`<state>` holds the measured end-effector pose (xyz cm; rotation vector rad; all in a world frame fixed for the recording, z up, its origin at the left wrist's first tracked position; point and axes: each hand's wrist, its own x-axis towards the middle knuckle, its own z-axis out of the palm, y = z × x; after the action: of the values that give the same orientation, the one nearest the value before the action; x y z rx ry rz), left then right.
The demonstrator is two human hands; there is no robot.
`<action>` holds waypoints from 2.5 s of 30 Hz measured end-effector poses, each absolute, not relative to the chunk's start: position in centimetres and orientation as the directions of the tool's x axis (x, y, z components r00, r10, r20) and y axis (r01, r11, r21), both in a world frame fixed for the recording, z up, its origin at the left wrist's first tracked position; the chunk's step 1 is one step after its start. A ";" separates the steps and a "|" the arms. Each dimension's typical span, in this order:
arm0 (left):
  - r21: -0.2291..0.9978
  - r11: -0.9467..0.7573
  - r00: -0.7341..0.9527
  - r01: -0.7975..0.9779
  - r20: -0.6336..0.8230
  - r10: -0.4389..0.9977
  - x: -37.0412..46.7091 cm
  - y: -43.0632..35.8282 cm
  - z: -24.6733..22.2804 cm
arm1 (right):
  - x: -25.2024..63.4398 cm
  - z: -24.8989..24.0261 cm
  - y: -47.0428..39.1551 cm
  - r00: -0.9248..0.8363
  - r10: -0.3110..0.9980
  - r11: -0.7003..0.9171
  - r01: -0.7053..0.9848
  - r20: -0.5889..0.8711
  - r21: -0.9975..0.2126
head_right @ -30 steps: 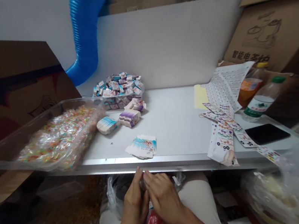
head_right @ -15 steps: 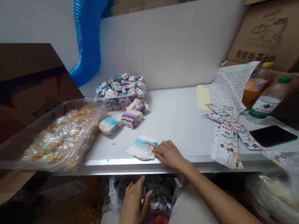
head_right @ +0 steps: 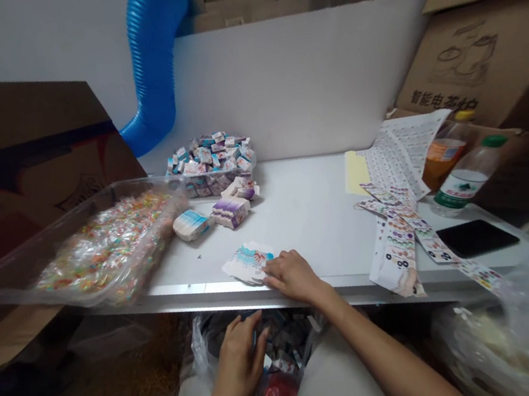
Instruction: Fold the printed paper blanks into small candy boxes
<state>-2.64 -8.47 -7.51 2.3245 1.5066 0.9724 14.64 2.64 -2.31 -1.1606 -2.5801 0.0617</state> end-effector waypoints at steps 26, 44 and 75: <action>0.354 -0.399 0.240 0.846 0.417 0.877 -1.7 -4.2 -5.9 | 15.6 -1.7 2.3 -0.373 0.920 0.372 0.742 0.119 -0.557; 0.287 -0.370 0.118 0.884 0.628 0.769 -1.2 -3.0 -3.2 | 15.5 1.8 -1.7 -0.134 0.925 0.366 0.560 0.355 -0.744; 0.634 -0.556 0.142 0.537 0.582 0.801 -1.3 -7.1 -5.5 | 13.4 -0.8 -4.7 -0.327 0.945 -0.024 -0.069 0.000 -0.997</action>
<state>-1.30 -7.14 -5.50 2.1478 1.3017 1.3756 13.41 -4.69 -0.75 -0.9878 -1.3862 1.4920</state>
